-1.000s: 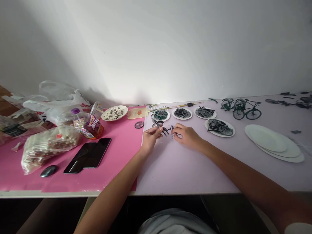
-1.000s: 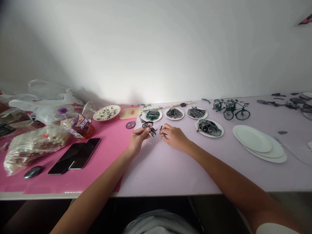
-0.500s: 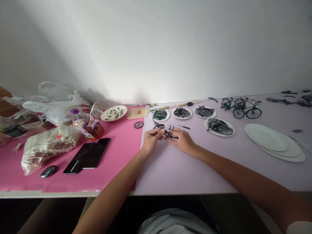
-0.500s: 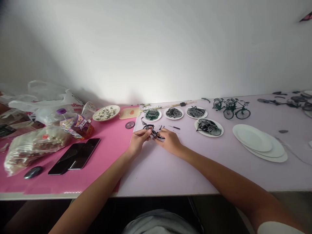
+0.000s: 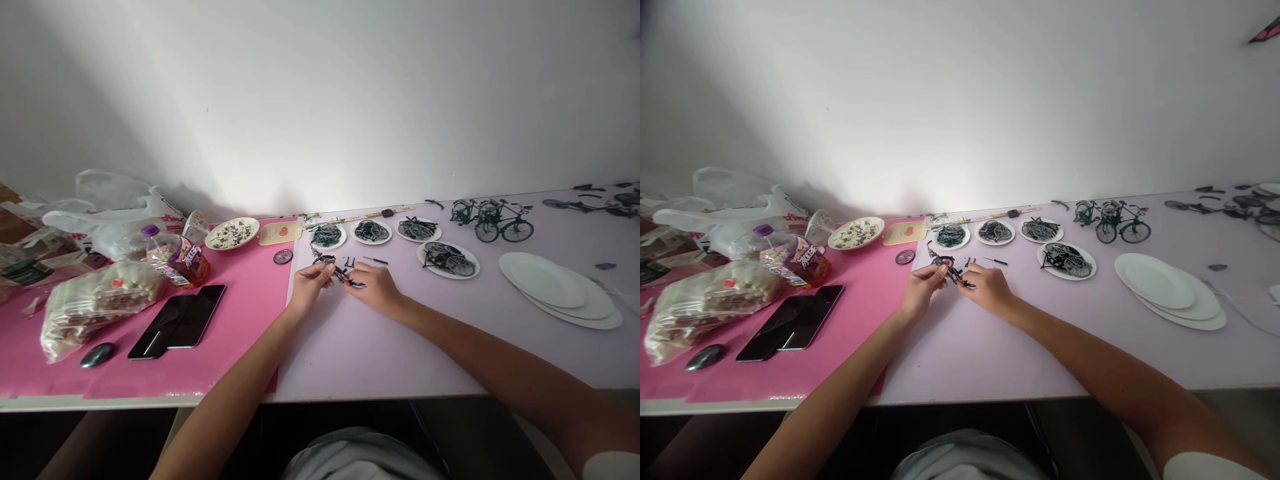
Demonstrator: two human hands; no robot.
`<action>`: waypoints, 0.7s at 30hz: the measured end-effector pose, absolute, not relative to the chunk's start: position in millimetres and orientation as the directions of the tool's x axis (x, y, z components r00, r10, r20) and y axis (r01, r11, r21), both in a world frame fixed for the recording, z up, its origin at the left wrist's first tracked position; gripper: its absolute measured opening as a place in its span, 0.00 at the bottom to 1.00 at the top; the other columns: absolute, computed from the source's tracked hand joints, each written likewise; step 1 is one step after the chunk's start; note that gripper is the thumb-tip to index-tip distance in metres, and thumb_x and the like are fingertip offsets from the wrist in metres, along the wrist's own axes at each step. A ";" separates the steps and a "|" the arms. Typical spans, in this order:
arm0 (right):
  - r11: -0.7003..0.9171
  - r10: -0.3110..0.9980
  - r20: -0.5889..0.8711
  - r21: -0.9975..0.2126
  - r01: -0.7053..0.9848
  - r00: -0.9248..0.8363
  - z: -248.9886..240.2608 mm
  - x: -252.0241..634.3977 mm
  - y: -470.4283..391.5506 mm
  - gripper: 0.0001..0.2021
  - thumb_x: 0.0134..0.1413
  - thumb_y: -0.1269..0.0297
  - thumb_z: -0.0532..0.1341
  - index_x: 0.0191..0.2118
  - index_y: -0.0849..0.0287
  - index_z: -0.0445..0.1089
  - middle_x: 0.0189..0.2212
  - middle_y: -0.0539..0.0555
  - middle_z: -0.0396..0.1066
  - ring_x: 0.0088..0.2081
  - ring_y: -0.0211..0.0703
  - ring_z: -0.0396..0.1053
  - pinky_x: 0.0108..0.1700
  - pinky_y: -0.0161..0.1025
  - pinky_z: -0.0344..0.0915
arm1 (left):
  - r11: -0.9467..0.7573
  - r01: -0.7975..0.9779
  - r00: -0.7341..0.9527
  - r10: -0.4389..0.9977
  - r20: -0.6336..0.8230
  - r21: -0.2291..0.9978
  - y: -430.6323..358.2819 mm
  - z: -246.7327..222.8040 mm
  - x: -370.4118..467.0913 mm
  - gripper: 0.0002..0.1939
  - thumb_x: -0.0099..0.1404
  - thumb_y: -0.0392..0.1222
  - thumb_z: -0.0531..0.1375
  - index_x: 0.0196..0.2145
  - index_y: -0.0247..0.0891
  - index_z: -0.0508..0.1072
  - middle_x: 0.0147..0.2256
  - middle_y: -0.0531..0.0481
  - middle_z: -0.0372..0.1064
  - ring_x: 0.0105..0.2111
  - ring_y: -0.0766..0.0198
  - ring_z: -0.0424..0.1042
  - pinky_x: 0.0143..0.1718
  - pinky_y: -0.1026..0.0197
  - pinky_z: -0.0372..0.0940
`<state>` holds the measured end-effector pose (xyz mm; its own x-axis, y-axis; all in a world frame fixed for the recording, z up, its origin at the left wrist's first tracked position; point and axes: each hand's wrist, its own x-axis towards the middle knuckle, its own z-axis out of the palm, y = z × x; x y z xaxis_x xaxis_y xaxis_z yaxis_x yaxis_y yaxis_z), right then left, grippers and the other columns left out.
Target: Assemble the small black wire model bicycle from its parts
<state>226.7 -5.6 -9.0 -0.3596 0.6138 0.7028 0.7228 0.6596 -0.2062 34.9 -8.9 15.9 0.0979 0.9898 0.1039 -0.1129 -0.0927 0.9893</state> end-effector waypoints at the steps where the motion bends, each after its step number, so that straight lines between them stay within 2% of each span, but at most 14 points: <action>1: 0.654 0.609 0.700 -0.176 0.736 -0.374 -8.6 226.9 -5.6 0.15 0.62 0.66 0.59 0.24 0.56 0.72 0.23 0.51 0.69 0.23 0.37 0.60 0.26 0.35 0.53 | -0.090 -0.114 0.098 0.990 0.101 0.989 -8.4 15.3 34.9 0.25 0.50 0.63 0.72 0.28 0.36 0.79 0.24 0.51 0.69 0.24 0.68 0.63 0.29 0.62 0.61; 7: 0.656 0.587 0.687 -0.094 0.749 -0.428 -6.4 227.8 -4.8 0.16 0.64 0.66 0.59 0.24 0.56 0.73 0.23 0.51 0.70 0.23 0.37 0.60 0.26 0.36 0.52 | -0.077 -0.139 0.095 0.991 0.091 0.987 -4.6 10.7 34.3 0.24 0.50 0.62 0.72 0.28 0.36 0.79 0.24 0.51 0.70 0.24 0.68 0.65 0.30 0.62 0.62; 21: 0.655 0.624 0.672 -0.170 0.736 -0.399 -9.0 230.0 -0.7 0.13 0.63 0.67 0.60 0.25 0.56 0.73 0.25 0.51 0.72 0.25 0.38 0.63 0.28 0.36 0.53 | -0.080 -0.117 0.108 0.990 0.093 0.990 -4.9 11.8 33.2 0.23 0.51 0.62 0.72 0.28 0.36 0.79 0.24 0.51 0.69 0.24 0.69 0.63 0.30 0.62 0.61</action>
